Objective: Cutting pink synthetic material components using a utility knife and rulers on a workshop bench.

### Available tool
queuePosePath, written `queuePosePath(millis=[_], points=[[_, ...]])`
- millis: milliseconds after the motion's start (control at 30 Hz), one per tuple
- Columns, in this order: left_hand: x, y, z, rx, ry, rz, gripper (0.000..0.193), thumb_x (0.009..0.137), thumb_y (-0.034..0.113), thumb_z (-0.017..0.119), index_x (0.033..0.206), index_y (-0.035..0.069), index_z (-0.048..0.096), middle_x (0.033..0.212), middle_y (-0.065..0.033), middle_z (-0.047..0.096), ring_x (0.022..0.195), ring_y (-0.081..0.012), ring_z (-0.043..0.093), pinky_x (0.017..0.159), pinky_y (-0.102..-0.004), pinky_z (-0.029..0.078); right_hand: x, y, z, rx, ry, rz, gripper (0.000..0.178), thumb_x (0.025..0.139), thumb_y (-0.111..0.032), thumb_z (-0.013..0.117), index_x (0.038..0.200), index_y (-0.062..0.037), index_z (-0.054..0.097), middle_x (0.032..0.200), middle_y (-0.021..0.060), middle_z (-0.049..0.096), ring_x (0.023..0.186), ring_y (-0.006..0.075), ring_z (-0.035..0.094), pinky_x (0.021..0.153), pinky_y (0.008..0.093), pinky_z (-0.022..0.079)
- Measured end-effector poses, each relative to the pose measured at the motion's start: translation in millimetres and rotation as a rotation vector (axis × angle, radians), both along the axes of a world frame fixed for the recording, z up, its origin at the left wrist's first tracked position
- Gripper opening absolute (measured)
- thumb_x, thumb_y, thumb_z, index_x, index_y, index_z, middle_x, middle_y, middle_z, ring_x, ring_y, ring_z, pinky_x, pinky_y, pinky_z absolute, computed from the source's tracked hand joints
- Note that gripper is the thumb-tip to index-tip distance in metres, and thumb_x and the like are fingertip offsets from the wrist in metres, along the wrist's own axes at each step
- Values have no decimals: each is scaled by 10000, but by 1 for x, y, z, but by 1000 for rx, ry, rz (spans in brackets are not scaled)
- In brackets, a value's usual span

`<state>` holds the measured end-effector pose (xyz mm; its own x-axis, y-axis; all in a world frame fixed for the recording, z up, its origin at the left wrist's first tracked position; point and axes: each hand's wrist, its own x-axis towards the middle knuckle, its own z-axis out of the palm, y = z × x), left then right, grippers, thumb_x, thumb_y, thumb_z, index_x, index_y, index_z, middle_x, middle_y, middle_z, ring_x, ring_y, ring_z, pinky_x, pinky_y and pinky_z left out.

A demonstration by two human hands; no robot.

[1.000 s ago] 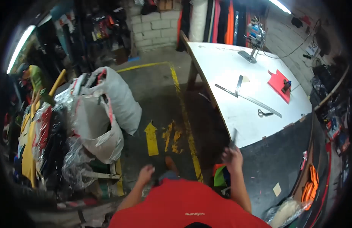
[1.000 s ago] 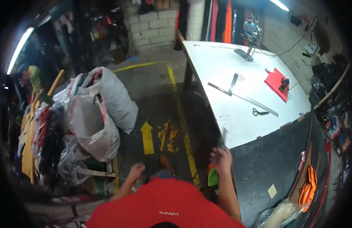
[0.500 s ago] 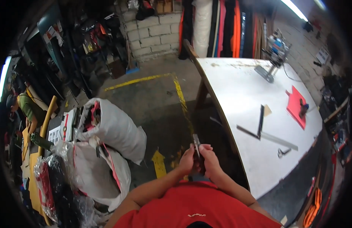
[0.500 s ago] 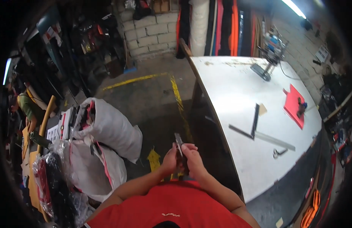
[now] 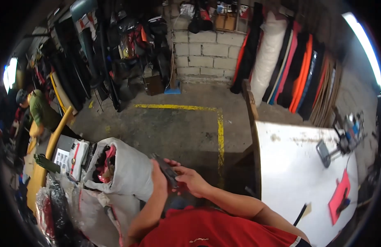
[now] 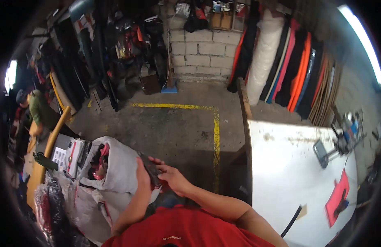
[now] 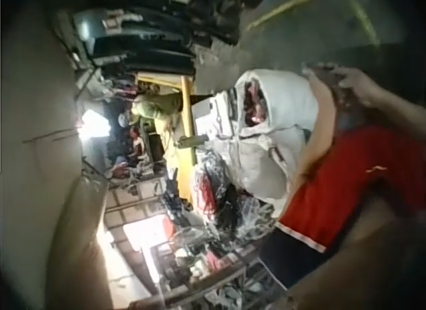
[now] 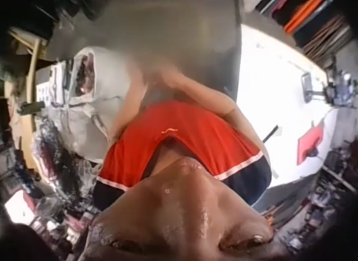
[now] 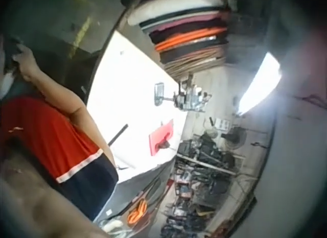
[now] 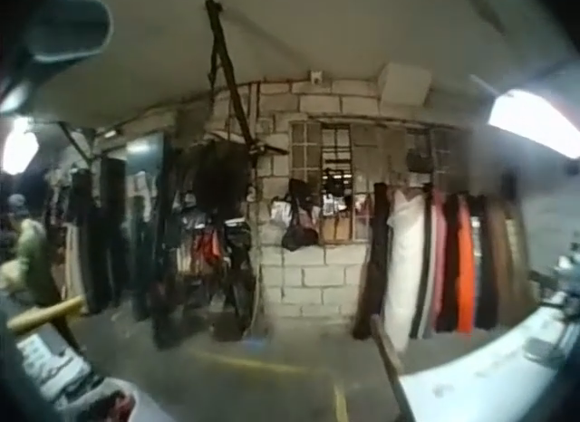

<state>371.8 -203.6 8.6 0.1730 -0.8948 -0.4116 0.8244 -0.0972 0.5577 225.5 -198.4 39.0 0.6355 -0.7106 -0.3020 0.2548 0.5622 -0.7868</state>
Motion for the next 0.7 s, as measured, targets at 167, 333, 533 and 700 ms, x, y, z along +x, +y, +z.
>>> queuePosePath(millis=[167, 333, 533, 700], points=[[4, -124, -5, -40, -262, 133, 602, 1010, 612, 377, 959, 37, 548, 756, -123, 616, 716, -293, 655, 689, -424, 566, 27, -127, -55, -499, 231, -36, 421, 934, -15, 441, 1352, -10, 489, 966, 86, 643, 688, 174, 649, 593, 312, 536], [15, -294, -35, -11, -324, 23, 591, 1011, 604, 390, 911, 45, 553, 681, -94, 580, 613, -263, 618, 578, -389, 533, 26, -276, -32, -80, 306, -6, 415, 936, -20, 422, 1345, -4, 488, 906, 100, 636, 634, 168, 604, 582, 303, 502], [69, -543, -19, -56, -90, 176, 572, 1004, 620, 390, 875, 91, 565, 671, -59, 549, 615, -220, 585, 592, -347, 498, -40, -401, -48, 24, 203, -38, 231, 957, -113, 517, 1165, -45, 593, 874, 67, 632, 761, 178, 640, 632, 318, 542], [-61, -609, 3, -146, -382, -408, 556, 1033, 558, 377, 959, 47, 584, 814, -94, 641, 798, -225, 684, 737, -373, 557, -69, -545, -52, 171, -71, -335, 277, 975, -392, 600, 1035, -123, 630, 939, 15, 643, 888, 165, 626, 717, 354, 515]])
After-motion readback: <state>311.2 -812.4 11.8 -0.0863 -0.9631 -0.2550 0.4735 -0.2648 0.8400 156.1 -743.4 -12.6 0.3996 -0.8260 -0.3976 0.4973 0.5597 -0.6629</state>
